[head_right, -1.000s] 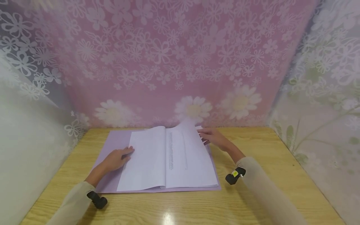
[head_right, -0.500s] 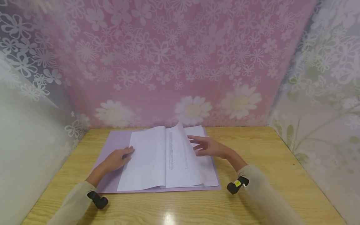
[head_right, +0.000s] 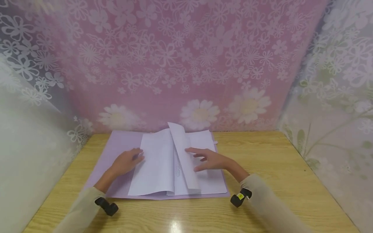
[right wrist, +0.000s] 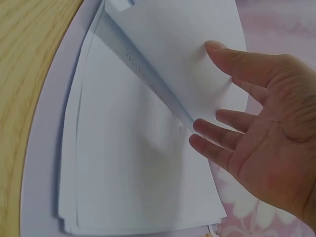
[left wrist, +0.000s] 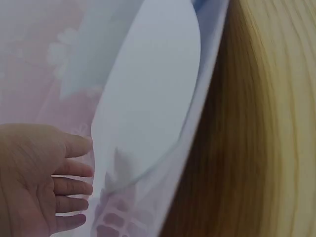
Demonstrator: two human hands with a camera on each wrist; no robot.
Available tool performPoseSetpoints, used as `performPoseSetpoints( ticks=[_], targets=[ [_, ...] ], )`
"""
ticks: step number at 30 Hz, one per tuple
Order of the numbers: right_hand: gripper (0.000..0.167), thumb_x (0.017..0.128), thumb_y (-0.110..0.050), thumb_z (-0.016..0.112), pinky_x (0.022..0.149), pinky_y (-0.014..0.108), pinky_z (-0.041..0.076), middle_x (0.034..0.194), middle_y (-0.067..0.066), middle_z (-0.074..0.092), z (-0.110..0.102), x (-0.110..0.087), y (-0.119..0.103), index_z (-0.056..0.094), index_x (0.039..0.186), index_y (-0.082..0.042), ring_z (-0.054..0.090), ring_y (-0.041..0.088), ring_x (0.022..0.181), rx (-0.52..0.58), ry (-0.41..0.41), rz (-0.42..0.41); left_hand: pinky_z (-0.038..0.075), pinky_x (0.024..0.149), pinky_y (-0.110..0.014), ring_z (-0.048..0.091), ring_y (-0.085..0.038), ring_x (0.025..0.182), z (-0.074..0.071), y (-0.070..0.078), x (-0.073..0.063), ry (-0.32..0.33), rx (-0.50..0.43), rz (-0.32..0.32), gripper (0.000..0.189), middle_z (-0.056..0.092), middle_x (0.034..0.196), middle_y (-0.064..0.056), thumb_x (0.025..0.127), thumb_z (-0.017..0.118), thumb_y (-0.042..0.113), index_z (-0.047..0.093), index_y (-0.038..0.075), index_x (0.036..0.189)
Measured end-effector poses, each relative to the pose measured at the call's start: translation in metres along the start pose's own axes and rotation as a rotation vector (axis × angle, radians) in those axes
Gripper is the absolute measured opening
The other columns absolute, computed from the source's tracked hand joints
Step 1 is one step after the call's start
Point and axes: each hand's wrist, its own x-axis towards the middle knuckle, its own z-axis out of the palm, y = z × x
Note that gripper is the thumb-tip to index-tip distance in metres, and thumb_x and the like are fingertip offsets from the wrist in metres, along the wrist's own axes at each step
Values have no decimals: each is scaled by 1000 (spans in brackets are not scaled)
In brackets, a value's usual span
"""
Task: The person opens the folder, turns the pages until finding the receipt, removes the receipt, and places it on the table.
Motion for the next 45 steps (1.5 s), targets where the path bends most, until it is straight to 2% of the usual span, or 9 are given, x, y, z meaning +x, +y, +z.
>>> performPoseSetpoints(
  ticks=[3,7,11,15,20,23,30,41,45],
  targets=[
    [83,94,-23,75,113,62,42,169,10,26,4,3,-1,29,162,-17,42,41,147,-12,10,-6,38,117,-58,47,-42,143,0,16,2,7,-130,25,50,54,150,-22,105,57,32,56,1,144],
    [81,94,-23,75,112,62,43,169,14,24,11,7,-5,31,162,-15,42,42,146,-14,25,-20,37,119,-55,45,-38,145,0,39,3,-38,-381,49,55,51,154,-17,107,52,34,48,1,151],
    [80,94,-23,75,111,62,44,169,17,24,16,13,-12,32,161,-13,44,43,145,-5,31,-34,38,120,-50,46,-35,145,1,57,6,-81,-629,12,59,50,155,-17,109,47,37,41,0,154],
    [79,94,-22,74,110,61,45,168,16,27,22,19,-17,33,161,-13,46,42,144,-6,30,-48,44,116,-46,55,-35,138,4,68,9,-82,-774,-65,63,57,148,-19,109,45,43,42,-1,153],
    [78,95,-21,74,110,58,47,168,10,31,29,25,-19,33,161,-17,49,37,143,-11,15,-51,55,99,-42,70,-24,108,7,70,11,-2,-794,-172,54,72,121,-14,104,57,43,57,5,142],
    [78,95,-20,73,111,56,47,168,6,32,33,27,-20,33,161,-20,50,33,143,-4,3,-47,58,88,-37,71,-20,96,10,65,11,44,-804,-224,50,74,116,-14,101,65,34,58,6,141],
    [75,96,-22,72,110,55,48,167,8,33,35,29,-21,34,161,-18,53,33,141,-21,0,-61,59,85,-34,72,-23,101,12,47,8,111,-770,-301,60,69,131,-21,96,72,20,50,2,148],
    [70,98,-19,70,110,54,48,162,13,41,33,31,-23,37,158,-9,55,36,138,-14,10,-67,58,93,-44,69,-37,113,10,25,-2,135,-644,-319,55,66,132,-27,94,72,9,54,-4,143],
    [67,98,-20,69,109,55,49,158,18,45,29,30,-22,39,157,-5,56,37,136,-23,41,-63,58,91,-46,69,-37,110,10,18,-5,157,-514,-290,51,69,124,-27,91,74,9,58,-6,137]
  ],
)
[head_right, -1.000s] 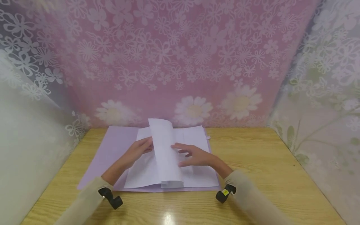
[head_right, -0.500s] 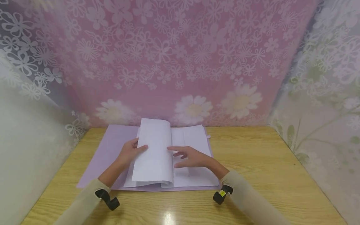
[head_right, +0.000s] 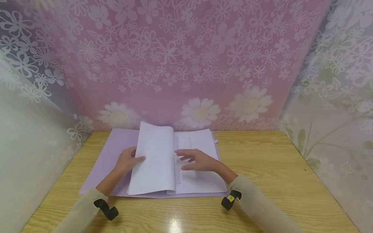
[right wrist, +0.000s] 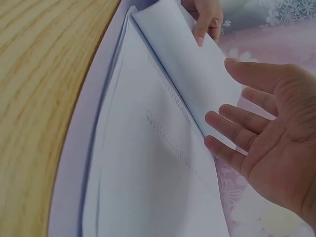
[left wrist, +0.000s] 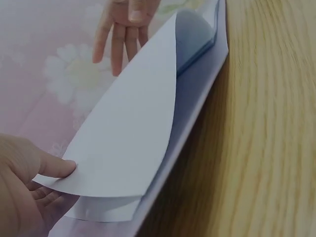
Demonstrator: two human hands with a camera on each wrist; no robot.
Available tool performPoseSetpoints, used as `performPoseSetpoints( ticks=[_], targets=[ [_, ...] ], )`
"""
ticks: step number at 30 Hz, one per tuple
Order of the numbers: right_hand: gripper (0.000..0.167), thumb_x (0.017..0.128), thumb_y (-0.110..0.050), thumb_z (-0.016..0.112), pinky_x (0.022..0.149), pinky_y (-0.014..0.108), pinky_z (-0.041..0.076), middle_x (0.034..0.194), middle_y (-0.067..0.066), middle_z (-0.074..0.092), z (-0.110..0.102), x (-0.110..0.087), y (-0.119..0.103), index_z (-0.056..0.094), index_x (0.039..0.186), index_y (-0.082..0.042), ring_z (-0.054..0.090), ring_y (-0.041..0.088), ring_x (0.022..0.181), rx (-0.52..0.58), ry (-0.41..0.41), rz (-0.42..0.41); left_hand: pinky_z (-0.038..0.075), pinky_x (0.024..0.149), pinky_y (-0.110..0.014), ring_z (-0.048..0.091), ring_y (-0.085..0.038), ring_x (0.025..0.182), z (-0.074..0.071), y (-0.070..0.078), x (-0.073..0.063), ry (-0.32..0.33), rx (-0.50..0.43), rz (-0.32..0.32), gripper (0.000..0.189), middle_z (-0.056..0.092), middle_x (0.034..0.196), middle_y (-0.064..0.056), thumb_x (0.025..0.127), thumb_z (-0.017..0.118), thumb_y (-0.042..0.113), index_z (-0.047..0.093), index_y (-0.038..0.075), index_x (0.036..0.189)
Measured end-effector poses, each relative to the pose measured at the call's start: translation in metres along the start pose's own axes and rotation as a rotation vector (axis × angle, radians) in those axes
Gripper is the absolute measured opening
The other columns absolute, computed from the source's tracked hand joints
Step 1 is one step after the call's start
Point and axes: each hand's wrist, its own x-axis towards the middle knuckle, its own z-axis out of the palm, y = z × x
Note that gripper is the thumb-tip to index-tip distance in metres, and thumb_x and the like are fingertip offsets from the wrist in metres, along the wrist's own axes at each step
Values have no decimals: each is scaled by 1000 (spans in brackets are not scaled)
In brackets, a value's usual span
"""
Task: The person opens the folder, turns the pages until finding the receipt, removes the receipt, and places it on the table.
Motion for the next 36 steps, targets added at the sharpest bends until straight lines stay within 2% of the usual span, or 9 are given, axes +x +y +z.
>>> performPoseSetpoints(
  ticks=[5,8,12,15,17,22,28,34,36],
  targets=[
    [62,99,-22,68,107,54,50,152,24,51,-12,-1,4,43,154,-6,58,38,133,-9,63,9,57,87,-48,69,-35,101,-4,-8,1,31,165,103,51,72,114,-26,88,76,8,59,-10,133],
    [59,100,-19,67,106,54,51,149,25,54,-21,-3,6,46,152,-5,60,38,132,-14,102,26,56,84,-44,67,-30,95,-4,-16,3,48,235,156,56,72,109,-25,87,78,8,57,-13,134],
    [55,100,-13,66,106,53,51,147,26,55,-35,-5,11,48,150,-4,60,39,131,-8,153,74,54,76,-38,62,-23,82,-4,-23,5,42,292,195,61,72,97,-20,85,79,6,54,-15,136],
    [53,100,-11,65,106,54,51,145,28,56,-47,-8,17,49,149,-2,59,41,131,-25,191,105,54,74,-39,61,-23,81,-4,-24,5,17,322,206,64,69,97,-19,84,80,4,52,-16,138],
    [52,100,-12,64,107,56,50,145,29,56,-54,-10,22,49,148,-1,59,42,131,-48,214,124,55,78,-41,62,-27,87,-3,-26,4,12,365,224,68,66,103,-23,85,81,5,49,-17,140],
    [50,101,-9,63,108,57,48,143,30,56,-71,-15,34,49,147,2,58,44,131,-106,293,162,52,98,-52,58,-43,115,-2,-33,4,5,459,259,74,55,126,-33,87,80,9,42,-18,144],
    [51,101,-7,62,105,56,50,143,33,54,-87,-20,49,47,148,6,56,49,130,-130,381,190,42,113,-59,43,-52,139,-4,-36,0,-21,468,270,75,40,147,-39,92,75,11,35,-19,148],
    [50,100,-1,61,97,54,56,144,38,50,-97,-22,67,45,145,13,53,54,130,-89,439,178,28,121,-61,24,-49,151,-7,-37,-2,-106,471,286,71,26,162,-32,96,70,13,34,-13,152],
    [48,99,0,61,96,55,56,142,38,52,-100,-21,75,48,143,14,55,55,128,-111,453,168,27,121,-61,23,-48,152,-8,-38,-1,-140,485,323,67,27,163,-29,97,68,11,36,-10,152]
  ],
)
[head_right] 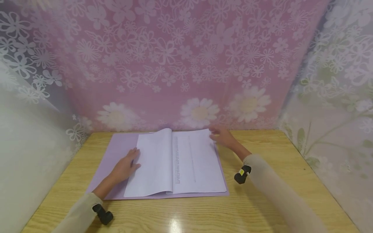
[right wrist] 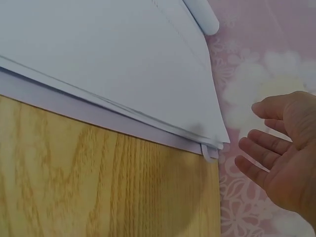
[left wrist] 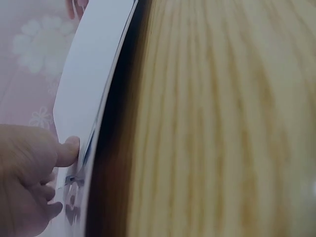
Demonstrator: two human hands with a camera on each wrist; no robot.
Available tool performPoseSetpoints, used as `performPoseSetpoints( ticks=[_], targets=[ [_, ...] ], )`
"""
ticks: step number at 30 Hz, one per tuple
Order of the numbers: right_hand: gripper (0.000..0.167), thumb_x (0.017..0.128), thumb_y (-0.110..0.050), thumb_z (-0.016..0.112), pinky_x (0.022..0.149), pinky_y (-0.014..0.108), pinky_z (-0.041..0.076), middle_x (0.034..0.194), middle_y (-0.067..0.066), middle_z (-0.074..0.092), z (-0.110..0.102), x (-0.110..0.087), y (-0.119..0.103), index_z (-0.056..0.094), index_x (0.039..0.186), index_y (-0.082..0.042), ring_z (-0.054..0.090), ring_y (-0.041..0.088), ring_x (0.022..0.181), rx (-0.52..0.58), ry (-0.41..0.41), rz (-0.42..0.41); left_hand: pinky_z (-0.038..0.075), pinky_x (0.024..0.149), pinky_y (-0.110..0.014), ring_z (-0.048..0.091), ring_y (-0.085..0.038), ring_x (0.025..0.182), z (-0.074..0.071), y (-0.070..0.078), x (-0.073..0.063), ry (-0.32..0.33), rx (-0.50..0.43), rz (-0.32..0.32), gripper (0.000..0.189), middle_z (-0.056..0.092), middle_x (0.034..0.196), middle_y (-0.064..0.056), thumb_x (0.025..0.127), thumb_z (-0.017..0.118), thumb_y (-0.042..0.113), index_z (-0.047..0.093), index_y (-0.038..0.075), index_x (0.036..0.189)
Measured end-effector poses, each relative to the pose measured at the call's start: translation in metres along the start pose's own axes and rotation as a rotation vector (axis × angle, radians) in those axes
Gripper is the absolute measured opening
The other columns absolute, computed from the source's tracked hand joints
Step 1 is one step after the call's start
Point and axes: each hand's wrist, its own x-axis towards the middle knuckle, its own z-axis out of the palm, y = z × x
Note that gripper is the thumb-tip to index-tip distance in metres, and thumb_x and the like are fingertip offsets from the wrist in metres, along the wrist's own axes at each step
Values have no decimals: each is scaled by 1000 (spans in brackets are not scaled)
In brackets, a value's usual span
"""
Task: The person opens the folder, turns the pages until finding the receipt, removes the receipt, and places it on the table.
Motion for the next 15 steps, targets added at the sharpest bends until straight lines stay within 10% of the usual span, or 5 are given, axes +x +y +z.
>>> performPoseSetpoints(
  ticks=[15],
  targets=[
    [51,97,0,63,110,61,44,143,38,51,9,19,20,46,142,18,51,57,130,-36,33,56,33,120,-57,34,-43,150,-6,-14,8,-135,29,114,54,38,160,-22,102,60,14,44,-4,151]
  ],
)
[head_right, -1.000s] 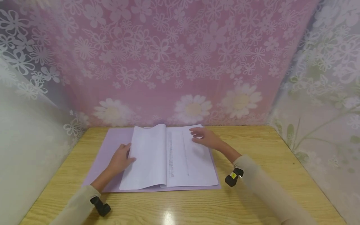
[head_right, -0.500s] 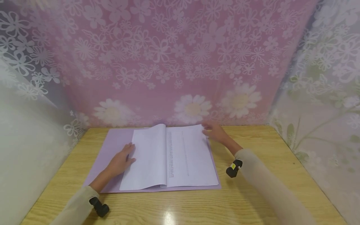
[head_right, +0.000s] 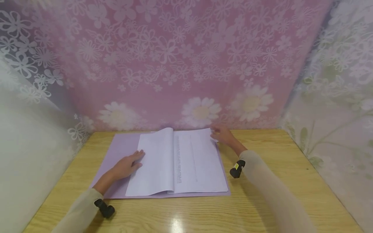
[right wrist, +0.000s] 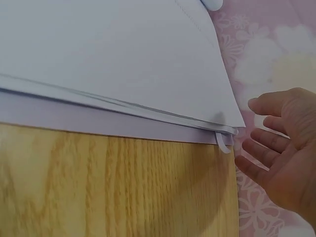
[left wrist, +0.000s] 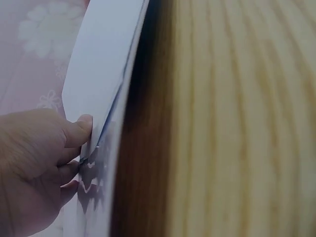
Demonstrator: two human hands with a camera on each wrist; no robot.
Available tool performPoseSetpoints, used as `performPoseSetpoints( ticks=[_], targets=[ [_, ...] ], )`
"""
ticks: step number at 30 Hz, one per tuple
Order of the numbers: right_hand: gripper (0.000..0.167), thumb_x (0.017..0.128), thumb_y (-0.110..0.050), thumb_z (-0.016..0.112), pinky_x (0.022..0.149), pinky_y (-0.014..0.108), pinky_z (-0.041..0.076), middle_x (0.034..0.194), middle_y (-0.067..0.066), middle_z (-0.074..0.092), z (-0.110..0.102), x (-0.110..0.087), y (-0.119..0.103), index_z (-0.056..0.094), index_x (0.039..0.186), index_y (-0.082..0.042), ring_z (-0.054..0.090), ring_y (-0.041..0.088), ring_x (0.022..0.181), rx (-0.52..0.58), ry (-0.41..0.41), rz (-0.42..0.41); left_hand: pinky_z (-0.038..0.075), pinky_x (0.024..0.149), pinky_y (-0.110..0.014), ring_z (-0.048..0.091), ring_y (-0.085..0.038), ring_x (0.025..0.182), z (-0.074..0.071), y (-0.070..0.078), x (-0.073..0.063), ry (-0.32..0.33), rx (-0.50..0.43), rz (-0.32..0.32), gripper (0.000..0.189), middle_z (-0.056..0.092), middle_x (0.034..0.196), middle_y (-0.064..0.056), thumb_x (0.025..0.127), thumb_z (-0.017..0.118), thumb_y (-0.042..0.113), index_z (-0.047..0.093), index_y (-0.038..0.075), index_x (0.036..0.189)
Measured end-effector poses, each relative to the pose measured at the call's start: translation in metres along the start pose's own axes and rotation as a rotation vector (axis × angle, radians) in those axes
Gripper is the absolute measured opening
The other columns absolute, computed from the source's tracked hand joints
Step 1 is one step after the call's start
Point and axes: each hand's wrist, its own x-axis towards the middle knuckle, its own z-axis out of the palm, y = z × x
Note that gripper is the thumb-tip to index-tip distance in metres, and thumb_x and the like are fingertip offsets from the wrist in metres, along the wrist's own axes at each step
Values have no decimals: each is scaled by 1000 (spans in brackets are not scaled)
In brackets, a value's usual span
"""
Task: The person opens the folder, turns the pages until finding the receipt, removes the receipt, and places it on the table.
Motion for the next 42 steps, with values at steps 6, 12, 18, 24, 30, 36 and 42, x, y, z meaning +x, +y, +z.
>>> performPoseSetpoints(
  ticks=[6,12,18,24,30,36,42],
  targets=[
    [56,96,0,64,112,61,41,147,40,44,4,6,0,42,143,20,45,58,135,-13,-21,30,35,119,-56,36,-41,149,-5,2,2,-10,10,-18,54,40,159,-19,102,61,16,45,-1,151],
    [58,96,-1,64,106,60,48,151,38,41,5,9,-1,41,146,16,44,58,137,-37,-23,78,34,119,-57,34,-40,150,-6,5,3,-26,7,-36,54,38,161,-18,103,60,17,45,0,152],
    [58,95,-2,66,97,58,55,147,39,45,8,11,-1,43,144,18,47,57,134,-61,-25,58,35,119,-57,36,-41,149,-9,7,2,-26,14,-38,53,39,160,-19,103,60,16,46,0,151],
    [58,95,-1,66,112,62,41,149,38,43,10,12,1,42,145,17,46,57,135,-63,-24,52,35,119,-57,36,-40,149,-8,6,2,-27,18,-52,54,39,160,-18,103,60,17,46,1,152],
    [57,96,-2,65,113,60,40,149,38,44,10,14,-2,42,145,17,46,56,136,-39,-24,27,35,119,-57,36,-41,149,-11,7,2,-33,21,-66,53,39,160,-18,103,60,18,46,2,152],
    [59,96,-3,65,113,60,40,145,39,48,9,10,-6,40,147,17,49,53,135,53,-31,28,35,118,-59,36,-43,148,-9,5,1,-43,11,-63,53,39,160,-19,103,60,19,46,3,152],
    [60,96,-2,66,109,61,44,146,40,46,9,2,-7,39,146,18,49,56,134,129,-43,10,36,117,-59,36,-44,148,-8,5,-1,-43,6,-62,53,39,160,-20,103,60,18,47,3,152]
  ],
)
